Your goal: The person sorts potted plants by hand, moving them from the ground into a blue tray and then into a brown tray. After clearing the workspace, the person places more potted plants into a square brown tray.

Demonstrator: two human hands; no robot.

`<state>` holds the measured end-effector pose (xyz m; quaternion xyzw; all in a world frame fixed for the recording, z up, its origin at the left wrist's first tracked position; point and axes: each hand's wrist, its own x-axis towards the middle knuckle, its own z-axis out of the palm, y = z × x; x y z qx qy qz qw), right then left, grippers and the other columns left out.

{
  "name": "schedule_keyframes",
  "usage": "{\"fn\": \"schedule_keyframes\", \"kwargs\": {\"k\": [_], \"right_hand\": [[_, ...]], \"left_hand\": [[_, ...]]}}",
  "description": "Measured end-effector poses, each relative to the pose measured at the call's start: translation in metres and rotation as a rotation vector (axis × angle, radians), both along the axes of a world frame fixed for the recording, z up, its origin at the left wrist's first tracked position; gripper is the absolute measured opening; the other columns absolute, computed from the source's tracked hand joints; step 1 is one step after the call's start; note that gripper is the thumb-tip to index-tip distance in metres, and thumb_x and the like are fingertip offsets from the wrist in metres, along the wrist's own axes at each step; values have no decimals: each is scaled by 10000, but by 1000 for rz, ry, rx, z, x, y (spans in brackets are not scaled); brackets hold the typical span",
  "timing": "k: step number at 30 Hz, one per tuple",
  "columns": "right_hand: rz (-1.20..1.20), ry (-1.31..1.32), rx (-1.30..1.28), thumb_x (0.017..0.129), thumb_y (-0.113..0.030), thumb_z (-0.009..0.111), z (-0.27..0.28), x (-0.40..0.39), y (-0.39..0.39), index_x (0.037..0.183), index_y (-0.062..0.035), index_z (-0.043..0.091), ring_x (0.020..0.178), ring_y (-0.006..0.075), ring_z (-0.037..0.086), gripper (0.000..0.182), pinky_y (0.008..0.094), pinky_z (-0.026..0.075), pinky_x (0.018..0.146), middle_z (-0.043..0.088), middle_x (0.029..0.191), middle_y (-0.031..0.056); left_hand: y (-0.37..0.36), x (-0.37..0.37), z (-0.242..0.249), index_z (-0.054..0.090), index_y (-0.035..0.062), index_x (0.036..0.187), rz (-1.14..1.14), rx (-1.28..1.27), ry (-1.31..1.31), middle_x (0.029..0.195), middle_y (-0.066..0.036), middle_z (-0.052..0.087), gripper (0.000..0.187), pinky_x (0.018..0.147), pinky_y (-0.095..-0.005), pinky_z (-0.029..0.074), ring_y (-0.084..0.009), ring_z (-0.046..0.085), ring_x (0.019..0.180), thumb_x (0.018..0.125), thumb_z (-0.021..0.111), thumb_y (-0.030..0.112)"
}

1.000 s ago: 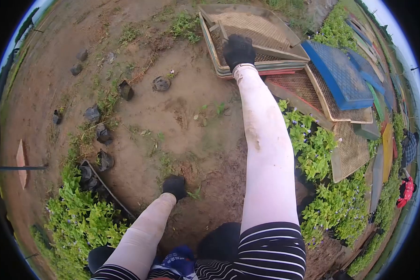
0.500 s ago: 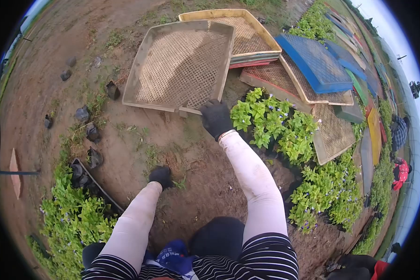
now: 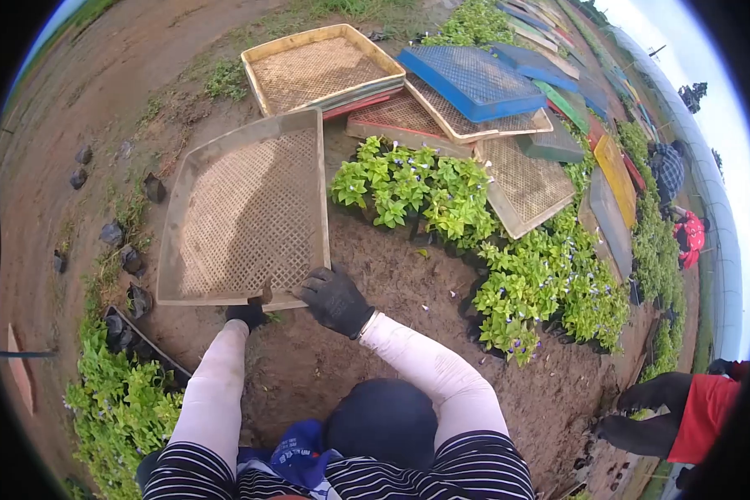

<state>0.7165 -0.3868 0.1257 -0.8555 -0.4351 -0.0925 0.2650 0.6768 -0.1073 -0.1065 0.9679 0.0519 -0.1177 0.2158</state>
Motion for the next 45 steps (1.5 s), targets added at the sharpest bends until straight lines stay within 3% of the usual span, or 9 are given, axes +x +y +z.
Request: {"fn": "schedule_keyframes", "kwargs": {"k": [8, 11, 14, 20, 24, 28, 39, 41, 45], "right_hand": [[25, 134, -236, 736, -219, 576, -93, -107, -48, 802, -174, 597, 877, 195, 551, 82, 387, 413, 792, 563, 778, -2], [19, 96, -250, 720, -232, 596, -139, -131, -74, 828, -188, 606, 935, 175, 560, 117, 399, 377, 842, 595, 862, -11], [-54, 147, -321, 714, -236, 584, -156, -143, -107, 811, -194, 611, 913, 168, 561, 109, 397, 371, 852, 598, 839, -16], [-256, 174, -341, 684, -175, 586, -124, -144, -153, 717, -175, 618, 890, 179, 563, 46, 409, 375, 888, 576, 752, -3], [-290, 171, -387, 657, -189, 617, -126, -147, -181, 700, -173, 626, 900, 182, 560, 47, 400, 382, 887, 583, 756, -4], [-413, 125, -196, 667, -170, 628, -79, -147, -189, 770, -191, 621, 969, 173, 564, 105, 464, 344, 941, 589, 812, -20], [-342, 509, -475, 689, -234, 663, -132, -118, -229, 886, -185, 678, 970, 224, 589, 204, 419, 429, 896, 627, 925, 27], [-477, 741, -233, 743, -304, 636, -106, -69, -232, 962, -183, 670, 903, 274, 620, 253, 420, 480, 778, 656, 913, 67], [-658, 326, 331, 786, -231, 640, -34, 73, -247, 1025, -91, 648, 895, 297, 627, 277, 384, 490, 808, 655, 958, 131]], "left_hand": [[-72, -126, 37, 545, 144, 1233, 28, 4, 156, 1268, -138, 535, 514, 1015, -494, 320, -348, 479, 1176, 868, 468, 497], [-128, -150, 125, 558, 166, 1202, -193, 173, 325, 1219, -151, 566, 477, 963, -527, 365, -369, 537, 1099, 912, 346, 481], [-117, -185, 111, 528, 174, 1226, -390, 22, 2, 1207, -165, 569, 465, 967, -506, 374, -374, 541, 1090, 900, 383, 471], [-135, -141, 162, 430, 36, 1320, -776, -630, 697, 1331, -158, 478, 496, 1027, -362, 353, -236, 453, 1220, 932, 450, 344], [-163, -102, 184, 520, 34, 1231, -118, -775, 990, 1203, -173, 579, 403, 934, -382, 441, -282, 564, 1090, 886, 522, 243], [-136, -73, 121, 534, 76, 1239, -335, -57, 9, 1227, -235, 530, 589, 956, -399, 430, -367, 510, 1138, 727, 696, 317], [-179, -48, 126, 393, 142, 1368, -381, 366, 195, 1458, -210, 254, 849, 1026, -510, 334, -413, 237, 1340, 649, 768, 395], [-182, -50, 115, 376, 147, 1385, -354, 388, 207, 1415, -230, 327, 738, 1051, -515, 301, -425, 277, 1320, 739, 686, 324], [-183, -52, 96, 464, 89, 1306, -374, 366, 72, 1236, -239, 510, 488, 1080, -514, 252, -418, 335, 1286, 826, 496, 173]]}}
